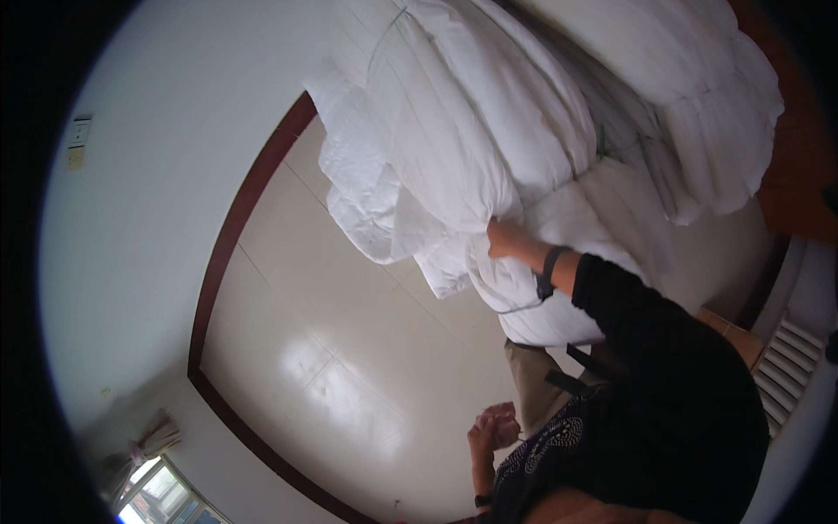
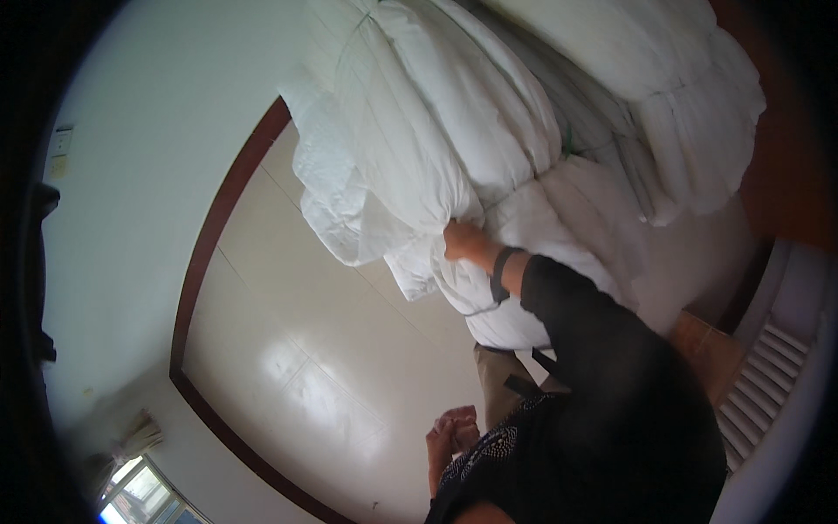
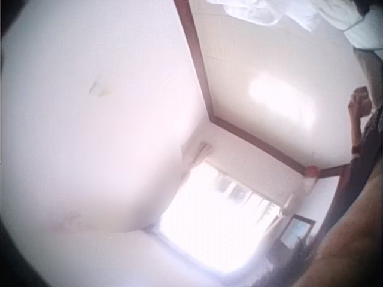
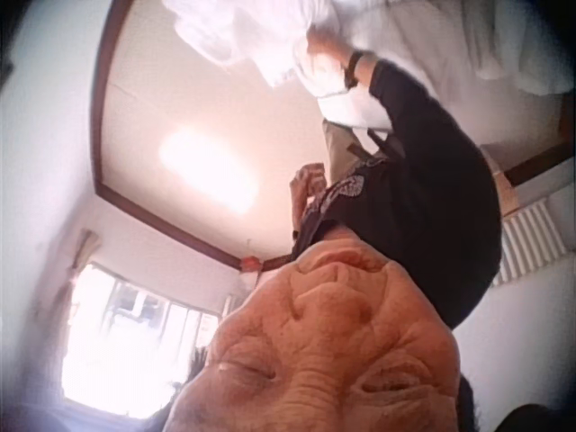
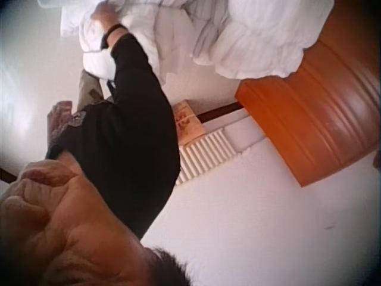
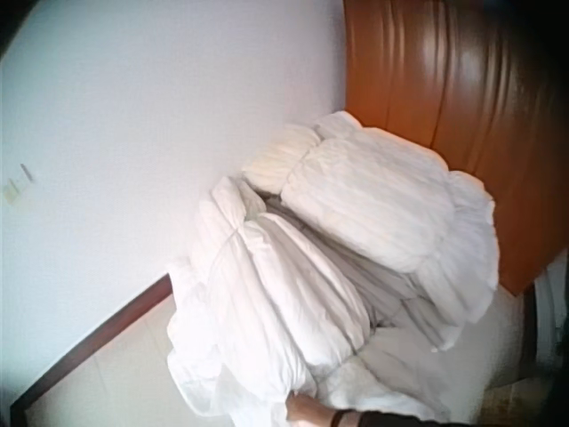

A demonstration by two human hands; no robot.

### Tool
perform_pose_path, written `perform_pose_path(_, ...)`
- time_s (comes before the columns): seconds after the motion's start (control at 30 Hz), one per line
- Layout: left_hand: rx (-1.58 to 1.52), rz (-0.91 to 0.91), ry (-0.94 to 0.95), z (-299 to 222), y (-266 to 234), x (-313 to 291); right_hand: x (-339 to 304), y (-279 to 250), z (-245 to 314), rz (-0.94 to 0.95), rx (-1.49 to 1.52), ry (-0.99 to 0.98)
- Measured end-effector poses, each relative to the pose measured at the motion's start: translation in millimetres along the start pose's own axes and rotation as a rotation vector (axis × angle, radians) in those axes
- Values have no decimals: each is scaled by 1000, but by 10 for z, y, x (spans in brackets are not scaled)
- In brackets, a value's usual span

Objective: The person wipes the window frame and sill with a cloth, then wipes a wall-mounted radiator. Afterwards, the person lifts and rearranges several large white bundles on the floor.

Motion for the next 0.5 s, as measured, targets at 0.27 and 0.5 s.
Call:
perform_pose_path(0.27,-14,48,195,-39,242,38,-859,-605,-1555,-444,211,60)
perform_pose_path(0.5,-148,49,366,353,1026,23,-1747,-759,-3211,-846,1392,177)
Point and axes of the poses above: each hand's wrist, its own x-axis towards the middle knuckle, its own y-axis out of the palm, z = x × y, the point moved 1 cm from there along x, towards the middle knuckle, and after that the axes turned 7 degrees about -x, right-handed, at the moved point
